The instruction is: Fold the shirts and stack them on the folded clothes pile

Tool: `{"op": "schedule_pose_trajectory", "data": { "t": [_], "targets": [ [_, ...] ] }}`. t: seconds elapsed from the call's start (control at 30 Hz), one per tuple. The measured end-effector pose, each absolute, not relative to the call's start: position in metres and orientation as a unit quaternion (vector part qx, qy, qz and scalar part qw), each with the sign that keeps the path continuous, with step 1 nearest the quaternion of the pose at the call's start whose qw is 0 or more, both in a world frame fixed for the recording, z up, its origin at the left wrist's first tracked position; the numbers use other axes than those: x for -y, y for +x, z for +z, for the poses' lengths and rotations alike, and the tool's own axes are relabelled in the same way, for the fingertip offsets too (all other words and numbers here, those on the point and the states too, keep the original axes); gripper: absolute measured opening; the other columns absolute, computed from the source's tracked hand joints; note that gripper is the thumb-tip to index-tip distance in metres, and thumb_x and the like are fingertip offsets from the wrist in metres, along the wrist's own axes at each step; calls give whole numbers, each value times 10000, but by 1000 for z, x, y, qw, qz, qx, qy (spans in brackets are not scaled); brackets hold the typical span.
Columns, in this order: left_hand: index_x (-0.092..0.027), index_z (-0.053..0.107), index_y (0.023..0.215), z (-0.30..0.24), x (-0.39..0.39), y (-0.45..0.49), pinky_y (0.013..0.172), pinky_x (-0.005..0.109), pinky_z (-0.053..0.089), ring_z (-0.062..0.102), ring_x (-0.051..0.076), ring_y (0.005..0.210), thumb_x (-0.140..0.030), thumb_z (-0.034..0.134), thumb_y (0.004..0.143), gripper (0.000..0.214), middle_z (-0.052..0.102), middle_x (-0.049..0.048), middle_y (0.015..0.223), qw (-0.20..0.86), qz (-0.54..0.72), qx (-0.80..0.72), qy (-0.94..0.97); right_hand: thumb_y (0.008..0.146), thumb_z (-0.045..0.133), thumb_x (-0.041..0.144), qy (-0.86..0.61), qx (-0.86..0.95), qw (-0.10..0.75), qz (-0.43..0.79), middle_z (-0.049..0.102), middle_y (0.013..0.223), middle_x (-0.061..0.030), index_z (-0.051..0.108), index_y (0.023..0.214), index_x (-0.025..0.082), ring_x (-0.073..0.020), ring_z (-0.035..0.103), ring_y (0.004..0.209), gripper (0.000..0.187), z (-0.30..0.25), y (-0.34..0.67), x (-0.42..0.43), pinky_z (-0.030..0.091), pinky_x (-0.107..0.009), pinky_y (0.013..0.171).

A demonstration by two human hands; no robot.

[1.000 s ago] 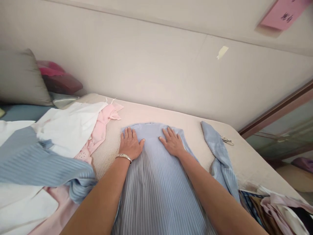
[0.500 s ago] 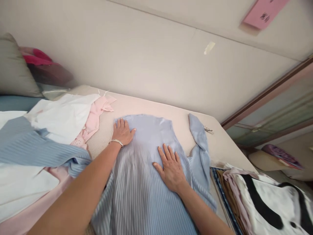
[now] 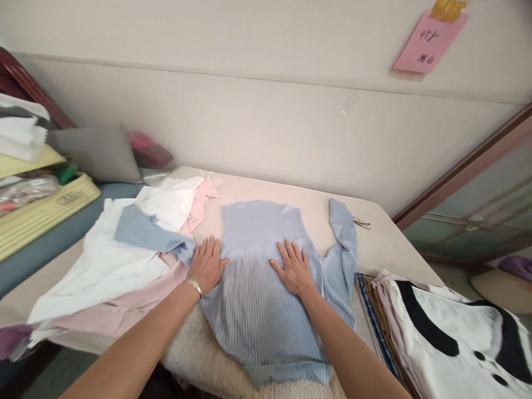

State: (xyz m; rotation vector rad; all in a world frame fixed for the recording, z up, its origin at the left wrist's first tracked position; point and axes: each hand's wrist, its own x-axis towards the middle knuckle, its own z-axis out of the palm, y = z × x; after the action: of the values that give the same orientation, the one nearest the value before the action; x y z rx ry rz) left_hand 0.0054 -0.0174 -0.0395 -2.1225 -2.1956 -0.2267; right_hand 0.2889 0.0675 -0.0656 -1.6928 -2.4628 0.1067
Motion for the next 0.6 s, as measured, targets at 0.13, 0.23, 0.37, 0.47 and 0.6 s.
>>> {"op": "schedule_pose_trajectory", "data": {
  "t": [0.13, 0.23, 0.37, 0.47, 0.6],
  "targets": [
    [-84, 444, 1491, -20, 63, 33, 1215, 538, 282, 263, 323, 1526, -361, 401, 1000, 565, 359, 211, 1606, 5, -121, 685, -718, 997, 276, 675, -566, 822, 68, 20, 227, 1679, -98, 311, 1599, 230, -312, 177, 1539, 749, -66, 287, -66, 156, -553, 1212],
    [-107, 460, 1505, -26, 94, 70, 1185, 628, 293, 252, 392, 1519, -393, 509, 950, 626, 326, 204, 1624, -102, -58, 680, -724, 996, 313, 642, -566, 822, 60, 10, 234, 1677, -88, 314, 1598, 235, -305, 172, 1543, 726, -73, 289, -66, 162, -551, 1214],
    [-122, 411, 1548, -38, 99, 98, 1153, 728, 258, 132, 452, 1529, -477, 616, 896, 770, 208, 237, 1646, -158, 4, 717, -679, 985, 369, 586, -590, 807, 32, -3, 272, 1665, -71, 357, 1577, 253, -298, 196, 1539, 678, -72, 285, -73, 211, -551, 1207],
    [-211, 420, 1551, -43, 85, 105, 1134, 773, 243, 104, 454, 1532, -465, 672, 861, 778, 197, 195, 1655, -191, 34, 733, -652, 979, 403, 515, -630, 776, -16, 17, 497, 1512, -166, 560, 1413, 193, -347, 409, 1428, 563, -43, 241, -81, 360, -547, 1118],
    [-215, 497, 1503, -54, 68, 108, 1115, 767, 296, 202, 454, 1518, -376, 631, 916, 624, 278, 206, 1638, -232, -33, 741, -629, 976, 437, 417, -532, 843, 72, 37, 609, 1355, -173, 604, 1295, 186, -303, 582, 1243, 427, 16, 93, -64, 455, -407, 1021]
  ]
}}
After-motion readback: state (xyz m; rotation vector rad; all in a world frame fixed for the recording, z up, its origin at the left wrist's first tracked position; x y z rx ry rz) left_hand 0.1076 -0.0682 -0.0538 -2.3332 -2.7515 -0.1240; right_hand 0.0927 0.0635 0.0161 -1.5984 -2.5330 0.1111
